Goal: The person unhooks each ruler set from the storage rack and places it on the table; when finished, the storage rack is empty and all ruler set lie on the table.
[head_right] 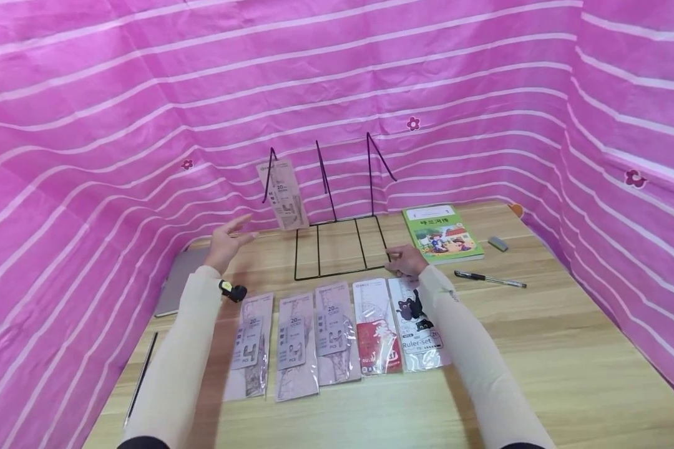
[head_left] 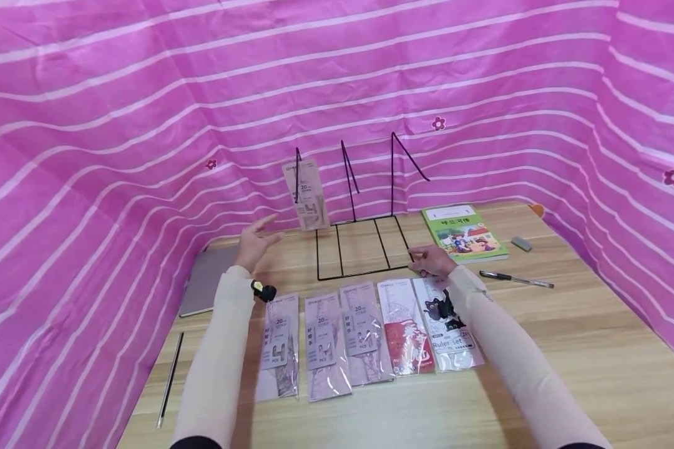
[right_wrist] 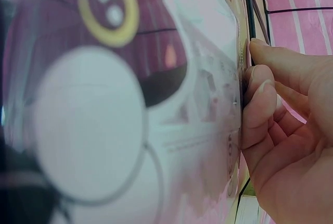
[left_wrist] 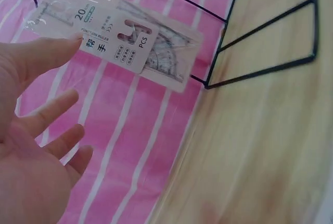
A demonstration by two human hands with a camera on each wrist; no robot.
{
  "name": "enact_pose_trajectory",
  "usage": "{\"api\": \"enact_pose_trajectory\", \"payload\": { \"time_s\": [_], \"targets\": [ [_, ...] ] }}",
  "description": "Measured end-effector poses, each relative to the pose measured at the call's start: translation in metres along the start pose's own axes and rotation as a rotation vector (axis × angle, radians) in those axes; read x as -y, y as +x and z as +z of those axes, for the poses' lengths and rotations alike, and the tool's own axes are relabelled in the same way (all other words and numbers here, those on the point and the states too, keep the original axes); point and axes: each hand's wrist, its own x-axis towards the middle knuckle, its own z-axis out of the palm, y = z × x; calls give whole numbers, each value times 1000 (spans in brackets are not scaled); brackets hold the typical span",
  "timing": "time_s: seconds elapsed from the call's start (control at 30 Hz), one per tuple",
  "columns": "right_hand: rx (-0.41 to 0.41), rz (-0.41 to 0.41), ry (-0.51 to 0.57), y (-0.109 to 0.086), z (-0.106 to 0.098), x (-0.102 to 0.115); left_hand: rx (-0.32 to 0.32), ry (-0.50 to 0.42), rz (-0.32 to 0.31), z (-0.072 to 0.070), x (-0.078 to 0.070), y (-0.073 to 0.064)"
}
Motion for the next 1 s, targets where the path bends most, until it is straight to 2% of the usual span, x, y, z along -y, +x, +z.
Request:
{"api": "enact_pose_trajectory", "payload": {
  "time_s": [0.13, 0.23, 0.33, 0.5, 0.63, 0.83, 1.0],
  "targets": [
    [0, -6, -26, 2, 4, 0, -8, -33, -19, 2, 0, 15],
    [3, -2, -53, 3, 5, 2, -11, -47, -10, 5, -3, 25],
    [-8, -3, -75, 3, 6, 4, -7, -54, 8, 8, -10, 35],
    [-29, -22, -108, 5, 6, 8, -19, -114, 28, 12, -25, 54],
    [-25, -14, -100, 4, 5, 10, -25, -146, 45, 14, -34, 67],
    [-16, -2, -100, 3, 1, 9, 18, -154, -2, 18, -42, 79],
    [-22, 3, -105, 0, -2, 5, 58, -183, -53, 27, -40, 85]
  ]
}}
